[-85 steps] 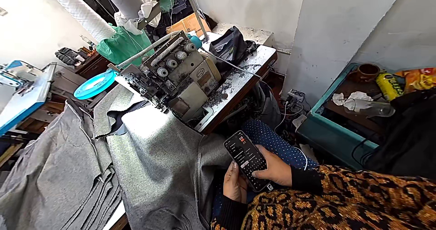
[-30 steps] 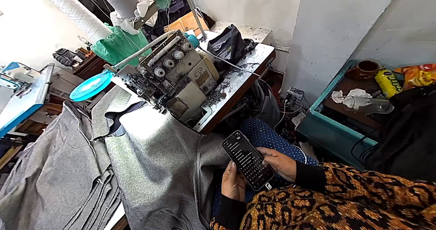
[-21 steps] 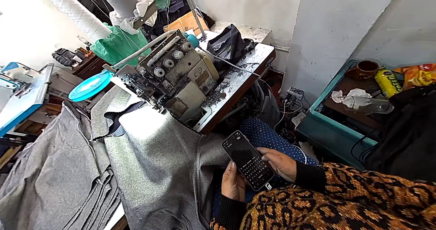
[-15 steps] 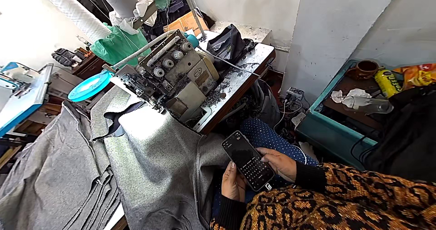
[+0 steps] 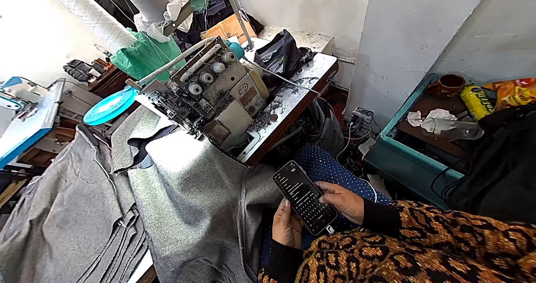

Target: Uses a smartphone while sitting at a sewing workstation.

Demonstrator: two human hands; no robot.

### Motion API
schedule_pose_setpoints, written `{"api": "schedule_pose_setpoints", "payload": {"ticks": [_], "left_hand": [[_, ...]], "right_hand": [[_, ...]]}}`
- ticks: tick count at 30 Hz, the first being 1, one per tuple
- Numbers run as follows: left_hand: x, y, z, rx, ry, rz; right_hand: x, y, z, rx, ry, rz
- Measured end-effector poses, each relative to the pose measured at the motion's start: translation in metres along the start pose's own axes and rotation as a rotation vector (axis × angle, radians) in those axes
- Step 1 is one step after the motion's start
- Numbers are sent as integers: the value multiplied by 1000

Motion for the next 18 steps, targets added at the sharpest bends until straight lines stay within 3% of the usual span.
{"api": "schedule_pose_setpoints", "payload": {"ticks": [18], "left_hand": [[1, -1, -2, -9, 4, -12]], "right_hand": [[1, -2, 3, 43, -22, -13]]}}
Point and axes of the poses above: each hand's wrist, its own x-axis away from the middle knuckle, its own y-axis out of the back of the hand, z = x × y, the point moved 9 cm from there along -x, towards the middle knuckle, and after that the axes turned 6 degrees about -z, right-handed, at the moved point
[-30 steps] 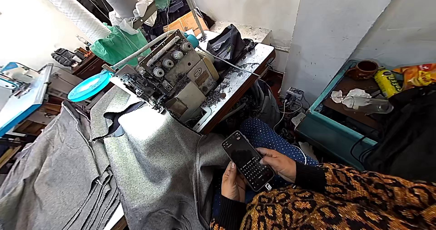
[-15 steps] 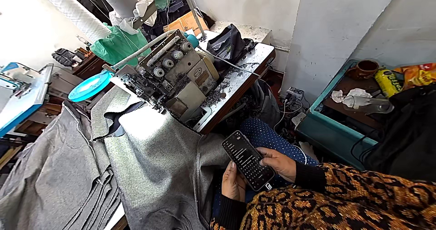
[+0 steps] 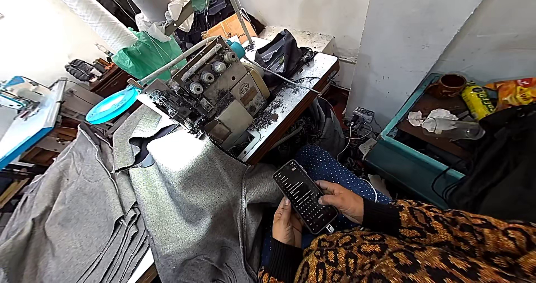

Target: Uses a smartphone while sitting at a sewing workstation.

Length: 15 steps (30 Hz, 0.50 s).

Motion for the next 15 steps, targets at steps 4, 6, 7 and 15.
{"api": "schedule_pose_setpoints", "payload": {"ticks": [4, 6, 7, 15], "left_hand": [[1, -2, -1, -17, -6, 7], [1, -3, -1, -21, -4, 9], [1, -3, -1, -23, -3, 9], [1, -2, 0, -24, -2, 7]], "right_hand": [[0, -4, 2, 92, -3, 0], [0, -5, 3, 116, -9, -6], [0, -6, 3, 124, -13, -10], [0, -6, 0, 138, -17, -11]]}}
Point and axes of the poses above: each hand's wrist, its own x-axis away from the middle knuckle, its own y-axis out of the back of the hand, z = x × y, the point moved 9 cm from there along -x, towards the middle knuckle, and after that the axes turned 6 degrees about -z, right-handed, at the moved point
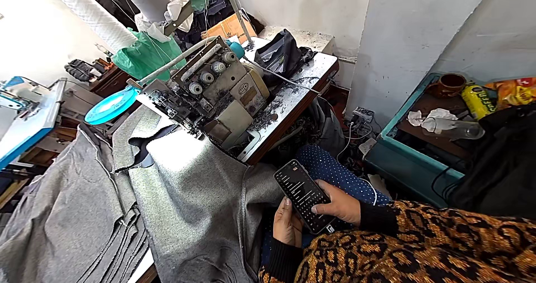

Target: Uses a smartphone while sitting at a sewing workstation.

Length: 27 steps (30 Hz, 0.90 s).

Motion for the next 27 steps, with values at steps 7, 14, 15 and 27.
{"api": "schedule_pose_setpoints", "payload": {"ticks": [7, 14, 15, 27], "left_hand": [[0, 0, 1, 12, -1, 4], [0, -2, 2, 15, 0, 22], [0, -3, 2, 11, 1, 22], [-2, -1, 4, 5, 3, 21]], "right_hand": [[0, 0, -1, -9, -3, -5], [-2, 2, 4, 111, -2, -73], [-3, 3, 6, 167, -2, -93], [-4, 3, 5, 74, 48, -64]]}}
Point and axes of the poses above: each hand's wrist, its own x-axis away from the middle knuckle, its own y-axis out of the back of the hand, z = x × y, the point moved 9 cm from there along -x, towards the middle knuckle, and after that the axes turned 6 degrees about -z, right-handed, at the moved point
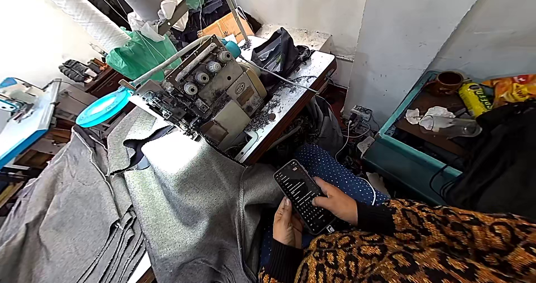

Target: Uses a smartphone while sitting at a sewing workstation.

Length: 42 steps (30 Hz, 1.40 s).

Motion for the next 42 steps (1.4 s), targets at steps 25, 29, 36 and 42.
{"api": "schedule_pose_setpoints", "payload": {"ticks": [25, 29, 36, 42], "left_hand": [[0, 1, -2, 8, 1, -25], [0, 2, -2, 9, 4, -26], [-1, 1, -1, 17, 5, -11], [-1, 2, 0, 24, 1, -7]], "right_hand": [[-1, 2, -4, -126, 44, 42], [-2, 2, -5, -142, 45, 45], [-1, 1, -4, -174, 11, 44], [0, 0, -4, -185, 12, 49]]}}
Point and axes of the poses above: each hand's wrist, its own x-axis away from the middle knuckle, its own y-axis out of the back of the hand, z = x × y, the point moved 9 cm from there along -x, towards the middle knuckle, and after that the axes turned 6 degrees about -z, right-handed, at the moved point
